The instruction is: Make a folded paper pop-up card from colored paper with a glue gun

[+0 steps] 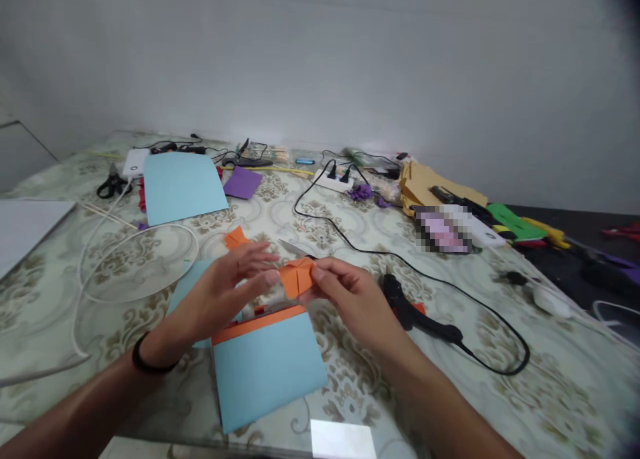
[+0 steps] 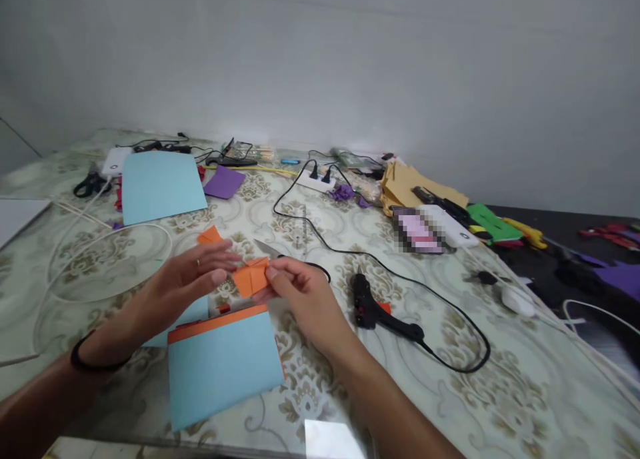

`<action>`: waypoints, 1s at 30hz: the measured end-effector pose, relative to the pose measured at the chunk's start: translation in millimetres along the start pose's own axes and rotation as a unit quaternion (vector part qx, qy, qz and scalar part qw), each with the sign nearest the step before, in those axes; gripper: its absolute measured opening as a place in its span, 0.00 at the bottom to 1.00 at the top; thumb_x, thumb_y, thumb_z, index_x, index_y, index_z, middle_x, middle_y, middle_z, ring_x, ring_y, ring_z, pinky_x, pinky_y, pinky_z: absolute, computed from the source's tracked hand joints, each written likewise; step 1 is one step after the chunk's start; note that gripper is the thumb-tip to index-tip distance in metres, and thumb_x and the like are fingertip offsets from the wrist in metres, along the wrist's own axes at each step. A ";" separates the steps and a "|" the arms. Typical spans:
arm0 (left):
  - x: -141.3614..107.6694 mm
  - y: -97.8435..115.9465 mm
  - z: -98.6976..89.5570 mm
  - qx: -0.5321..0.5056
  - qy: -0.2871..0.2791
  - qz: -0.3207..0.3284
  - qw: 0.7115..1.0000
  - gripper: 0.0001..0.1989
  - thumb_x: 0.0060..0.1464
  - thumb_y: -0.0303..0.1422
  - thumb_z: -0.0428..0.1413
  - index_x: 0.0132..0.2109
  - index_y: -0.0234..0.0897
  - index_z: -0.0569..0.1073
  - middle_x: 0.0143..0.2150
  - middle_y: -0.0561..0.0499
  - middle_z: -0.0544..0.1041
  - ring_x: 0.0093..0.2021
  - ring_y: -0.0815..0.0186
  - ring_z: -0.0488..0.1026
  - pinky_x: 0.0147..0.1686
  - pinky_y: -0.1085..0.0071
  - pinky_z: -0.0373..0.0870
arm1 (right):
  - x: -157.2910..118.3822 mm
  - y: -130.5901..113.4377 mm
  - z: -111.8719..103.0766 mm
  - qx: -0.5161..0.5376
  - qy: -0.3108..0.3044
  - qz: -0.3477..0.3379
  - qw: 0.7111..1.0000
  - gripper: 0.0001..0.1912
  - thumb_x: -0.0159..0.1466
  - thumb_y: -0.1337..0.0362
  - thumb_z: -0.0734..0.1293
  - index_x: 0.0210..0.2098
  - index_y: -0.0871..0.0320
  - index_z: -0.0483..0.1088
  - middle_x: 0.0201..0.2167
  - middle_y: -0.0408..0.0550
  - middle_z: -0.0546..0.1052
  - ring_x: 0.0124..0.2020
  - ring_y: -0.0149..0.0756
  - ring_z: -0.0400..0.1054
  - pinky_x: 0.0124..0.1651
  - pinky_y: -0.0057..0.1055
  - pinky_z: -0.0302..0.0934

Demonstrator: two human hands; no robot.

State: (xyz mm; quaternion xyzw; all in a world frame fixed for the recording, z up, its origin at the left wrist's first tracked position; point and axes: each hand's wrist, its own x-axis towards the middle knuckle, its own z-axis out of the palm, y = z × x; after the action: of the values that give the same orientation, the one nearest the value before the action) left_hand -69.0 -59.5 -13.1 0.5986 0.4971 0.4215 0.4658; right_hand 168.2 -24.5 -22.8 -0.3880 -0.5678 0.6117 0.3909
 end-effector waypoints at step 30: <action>-12.0 9.6 6.2 -0.086 -0.072 0.039 0.993 0.11 0.64 0.31 0.61 0.46 0.45 0.88 0.49 0.45 0.87 0.49 0.56 0.84 0.47 0.64 0.82 | -23.5 3.4 10.6 0.071 -0.043 -0.040 0.996 0.12 0.70 0.53 0.72 0.42 0.54 0.83 0.32 0.43 0.82 0.29 0.34 0.81 0.36 0.32 0.76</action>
State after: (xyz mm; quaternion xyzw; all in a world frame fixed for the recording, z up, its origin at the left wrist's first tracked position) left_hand -62.9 -72.8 -5.6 0.6040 0.4008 0.4361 0.5332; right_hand 167.5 -50.3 -24.9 -0.3095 -0.5540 0.6505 0.4173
